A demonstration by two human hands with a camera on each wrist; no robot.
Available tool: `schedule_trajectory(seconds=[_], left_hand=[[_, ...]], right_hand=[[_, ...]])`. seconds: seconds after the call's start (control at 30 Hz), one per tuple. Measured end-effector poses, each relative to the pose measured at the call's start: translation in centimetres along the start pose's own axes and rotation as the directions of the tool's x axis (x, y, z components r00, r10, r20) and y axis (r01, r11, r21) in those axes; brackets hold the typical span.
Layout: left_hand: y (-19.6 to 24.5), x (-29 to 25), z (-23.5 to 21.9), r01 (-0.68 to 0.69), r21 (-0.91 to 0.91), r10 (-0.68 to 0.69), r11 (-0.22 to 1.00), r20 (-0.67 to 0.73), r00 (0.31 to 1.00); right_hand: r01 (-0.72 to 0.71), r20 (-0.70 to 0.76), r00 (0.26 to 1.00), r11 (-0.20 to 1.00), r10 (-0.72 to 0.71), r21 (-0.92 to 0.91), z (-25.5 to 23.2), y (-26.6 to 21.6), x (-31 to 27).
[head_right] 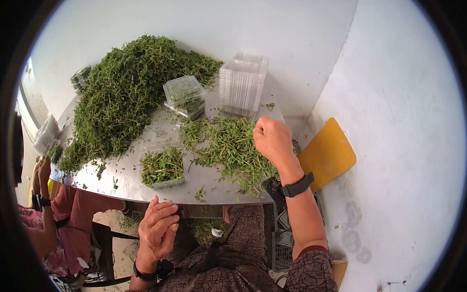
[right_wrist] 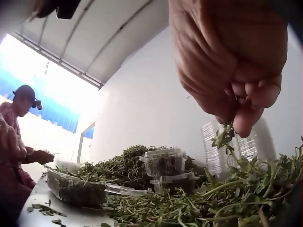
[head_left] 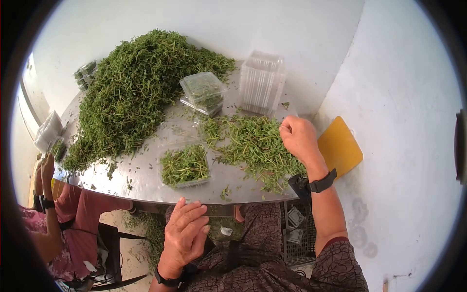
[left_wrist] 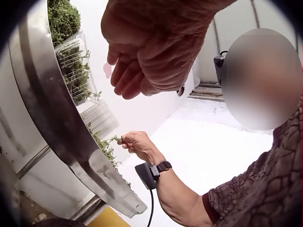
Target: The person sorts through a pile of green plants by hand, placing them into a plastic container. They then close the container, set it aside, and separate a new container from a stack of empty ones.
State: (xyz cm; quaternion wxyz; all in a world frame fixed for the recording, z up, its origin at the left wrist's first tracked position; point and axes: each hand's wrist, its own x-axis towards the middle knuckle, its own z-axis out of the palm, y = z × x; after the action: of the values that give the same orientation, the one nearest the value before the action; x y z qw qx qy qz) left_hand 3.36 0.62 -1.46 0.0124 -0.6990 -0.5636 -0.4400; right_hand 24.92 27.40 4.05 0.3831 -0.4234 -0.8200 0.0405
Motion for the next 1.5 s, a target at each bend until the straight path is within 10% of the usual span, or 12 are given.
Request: schedule_trajectory(seconds=[0.37, 0.93, 1.1, 1.3, 1.5], left_hand=[[0.7, -0.1, 0.3, 0.005, -0.032, -0.004, 0.999, 0.056, 0.998], [0.1, -0.3, 0.4, 0.006, -0.078, -0.001, 0.997, 0.054, 0.999], [-0.1, -0.5, 0.5, 0.059, -0.105, -0.055, 0.993, 0.042, 0.998], [-0.3, -0.1, 0.7, 0.056, -0.128, -0.051, 0.990, 0.044, 0.998], [-0.5, 1.2, 0.4, 0.039, -0.197, -0.035, 0.980, 0.026, 0.999]], right_hand=[[0.271, 0.178, 0.955, 0.940, -0.237, -0.206, 3.0, 0.8, -1.5], [0.340, 0.292, 0.928, 0.850, -0.233, -0.403, 4.4, 1.1, -0.2], [0.191, -0.020, 0.981, 0.975, -0.195, -0.114, 2.9, 0.6, 0.9], [-0.265, 0.110, 0.964, 0.818, 0.243, 0.511, 0.6, -1.0, 1.5], [-0.352, 0.259, 0.936, 0.651, 0.239, 0.672, -0.4, -1.8, -0.6]])
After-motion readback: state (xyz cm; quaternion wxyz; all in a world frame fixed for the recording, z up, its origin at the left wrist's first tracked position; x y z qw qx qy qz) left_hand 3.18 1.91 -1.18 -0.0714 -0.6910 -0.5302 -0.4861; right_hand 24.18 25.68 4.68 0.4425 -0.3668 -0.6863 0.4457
